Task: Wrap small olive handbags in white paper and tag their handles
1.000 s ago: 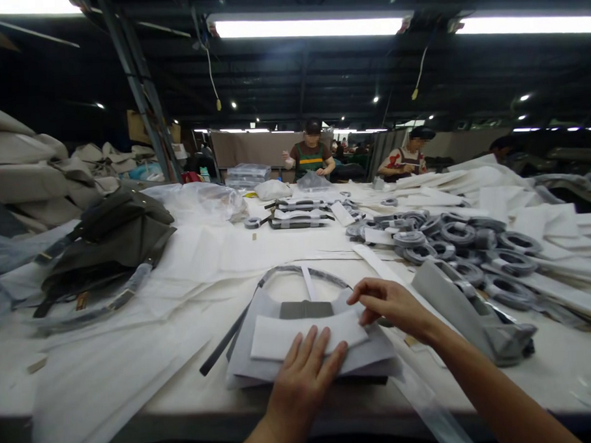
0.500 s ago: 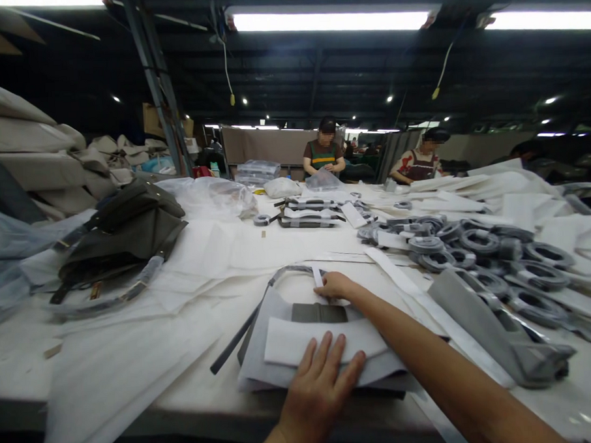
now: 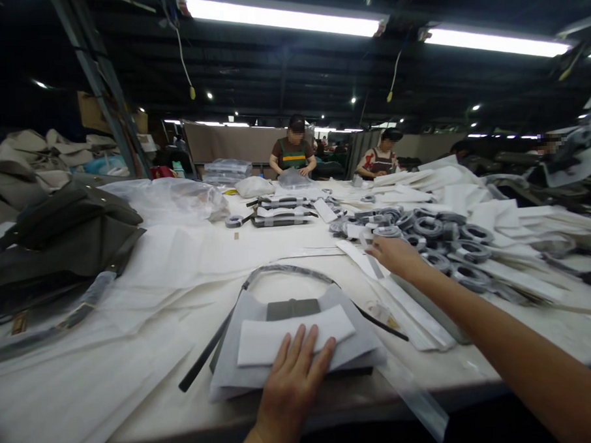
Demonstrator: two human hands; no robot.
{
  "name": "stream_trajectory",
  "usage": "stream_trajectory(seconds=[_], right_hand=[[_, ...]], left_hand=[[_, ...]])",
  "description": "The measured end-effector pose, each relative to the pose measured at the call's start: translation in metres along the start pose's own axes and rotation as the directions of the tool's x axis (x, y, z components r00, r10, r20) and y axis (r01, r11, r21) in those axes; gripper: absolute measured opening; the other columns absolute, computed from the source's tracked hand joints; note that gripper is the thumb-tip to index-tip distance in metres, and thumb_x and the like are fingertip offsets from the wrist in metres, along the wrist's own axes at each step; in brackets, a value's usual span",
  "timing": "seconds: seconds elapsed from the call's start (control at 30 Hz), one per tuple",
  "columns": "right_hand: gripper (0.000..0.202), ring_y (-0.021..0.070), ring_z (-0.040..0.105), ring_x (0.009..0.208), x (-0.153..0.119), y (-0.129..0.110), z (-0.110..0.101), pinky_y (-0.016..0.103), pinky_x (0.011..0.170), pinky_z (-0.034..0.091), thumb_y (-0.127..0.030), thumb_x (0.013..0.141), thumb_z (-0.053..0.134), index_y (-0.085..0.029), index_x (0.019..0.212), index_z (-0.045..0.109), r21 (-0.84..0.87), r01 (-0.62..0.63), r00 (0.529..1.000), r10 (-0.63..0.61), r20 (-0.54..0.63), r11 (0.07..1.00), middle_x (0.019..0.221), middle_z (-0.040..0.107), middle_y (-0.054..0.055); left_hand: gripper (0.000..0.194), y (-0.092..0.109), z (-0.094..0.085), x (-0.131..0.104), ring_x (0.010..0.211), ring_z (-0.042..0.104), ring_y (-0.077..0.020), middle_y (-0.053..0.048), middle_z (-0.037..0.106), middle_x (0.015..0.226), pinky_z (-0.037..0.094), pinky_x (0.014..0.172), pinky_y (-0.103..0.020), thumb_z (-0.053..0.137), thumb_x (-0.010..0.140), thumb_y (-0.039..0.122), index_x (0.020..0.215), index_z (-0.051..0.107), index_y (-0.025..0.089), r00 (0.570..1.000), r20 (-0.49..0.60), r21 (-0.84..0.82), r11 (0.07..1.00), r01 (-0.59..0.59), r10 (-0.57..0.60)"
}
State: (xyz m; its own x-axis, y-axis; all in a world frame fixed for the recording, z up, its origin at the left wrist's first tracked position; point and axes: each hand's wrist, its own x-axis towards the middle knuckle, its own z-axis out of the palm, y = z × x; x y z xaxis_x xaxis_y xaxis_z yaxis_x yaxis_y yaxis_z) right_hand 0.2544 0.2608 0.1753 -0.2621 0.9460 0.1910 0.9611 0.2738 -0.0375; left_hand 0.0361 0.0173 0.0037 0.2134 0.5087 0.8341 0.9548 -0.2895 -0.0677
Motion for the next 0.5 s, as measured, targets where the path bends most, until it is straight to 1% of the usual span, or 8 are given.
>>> stream_trajectory(seconds=[0.07,0.1,0.2,0.27,0.33,0.4,0.47,0.5], right_hand=[[0.029,0.0259,0.067,0.082,-0.033,0.016,0.006,0.033,0.071,0.042,-0.043,0.09,0.051,-0.02,0.088,0.069,0.022,0.039,0.999,-0.04,0.013,0.999,0.086,0.073,0.01],[0.032,0.0236,0.067,0.077,-0.052,0.022,0.011,0.031,0.069,0.043,-0.044,0.091,0.048,-0.021,0.084,0.068,0.05,0.056,0.997,-0.059,0.043,0.997,0.081,0.073,0.008],[0.041,0.0202,0.066,0.064,-0.114,0.033,0.033,0.03,0.063,0.046,-0.049,0.094,0.041,-0.022,0.075,0.066,0.23,0.047,0.974,-0.096,0.205,0.972,0.067,0.071,0.005],[0.039,0.0221,0.069,0.073,-0.152,0.035,0.049,0.031,0.067,0.051,-0.05,0.092,0.044,-0.022,0.09,0.071,0.355,0.025,0.958,-0.125,0.259,0.935,0.081,0.075,0.006],[0.042,0.0259,0.069,0.093,-0.184,0.03,0.066,0.035,0.08,0.054,-0.05,0.089,0.052,-0.022,0.114,0.069,0.4,0.049,0.964,-0.147,0.219,0.915,0.108,0.074,0.01],[0.052,0.0295,0.063,0.111,-0.205,0.021,0.079,0.041,0.095,0.05,-0.048,0.086,0.058,-0.021,0.129,0.063,0.38,0.088,0.978,-0.153,0.144,0.921,0.126,0.066,0.012],[0.054,0.0309,0.058,0.119,-0.215,0.011,0.086,0.044,0.104,0.045,-0.045,0.085,0.059,-0.02,0.133,0.061,0.345,0.097,0.987,-0.135,0.089,0.934,0.129,0.063,0.014],[0.054,0.031,0.057,0.119,-0.217,0.006,0.088,0.044,0.105,0.044,-0.044,0.086,0.059,-0.019,0.134,0.06,0.334,0.087,0.99,-0.119,0.077,0.938,0.128,0.063,0.014]], left_hand=[[0.043,-0.004,-0.004,0.003,0.127,0.057,-0.0286,-0.006,0.06,0.139,0.054,0.1,-0.045,0.044,0.101,0.023,0.143,0.049,0.03,0.999,0.029,-0.002,1.0,0.012,-0.012],[0.045,-0.006,-0.007,0.005,0.128,0.056,-0.0284,-0.006,0.058,0.14,0.053,0.101,-0.045,0.045,0.101,0.021,0.145,0.047,0.03,0.998,0.052,-0.003,1.0,0.021,-0.021],[0.057,-0.013,-0.018,0.014,0.132,0.052,-0.028,-0.006,0.052,0.146,0.051,0.105,-0.045,0.052,0.096,0.015,0.15,0.038,0.028,0.984,0.171,-0.022,0.999,0.047,-0.043],[0.066,-0.016,-0.025,0.021,0.134,0.05,-0.0277,-0.006,0.049,0.149,0.05,0.106,-0.045,0.058,0.091,0.011,0.151,0.035,0.026,0.966,0.25,-0.047,0.996,0.076,-0.062],[0.074,-0.018,-0.029,0.027,0.136,0.048,-0.0278,-0.005,0.047,0.15,0.048,0.108,-0.045,0.062,0.085,0.006,0.151,0.034,0.026,0.948,0.306,-0.069,0.991,0.112,-0.086],[0.082,-0.018,-0.031,0.032,0.137,0.047,-0.0279,-0.005,0.046,0.151,0.046,0.109,-0.046,0.065,0.08,0.002,0.151,0.034,0.026,0.937,0.333,-0.083,0.987,0.137,-0.102],[0.088,-0.018,-0.031,0.035,0.138,0.045,-0.0279,-0.005,0.045,0.152,0.045,0.111,-0.046,0.067,0.075,-0.001,0.152,0.033,0.026,0.935,0.335,-0.091,0.983,0.158,-0.119],[0.09,-0.019,-0.031,0.036,0.138,0.045,-0.0279,-0.005,0.045,0.152,0.044,0.111,-0.045,0.067,0.074,-0.002,0.152,0.032,0.027,0.934,0.334,-0.093,0.982,0.166,-0.126]])
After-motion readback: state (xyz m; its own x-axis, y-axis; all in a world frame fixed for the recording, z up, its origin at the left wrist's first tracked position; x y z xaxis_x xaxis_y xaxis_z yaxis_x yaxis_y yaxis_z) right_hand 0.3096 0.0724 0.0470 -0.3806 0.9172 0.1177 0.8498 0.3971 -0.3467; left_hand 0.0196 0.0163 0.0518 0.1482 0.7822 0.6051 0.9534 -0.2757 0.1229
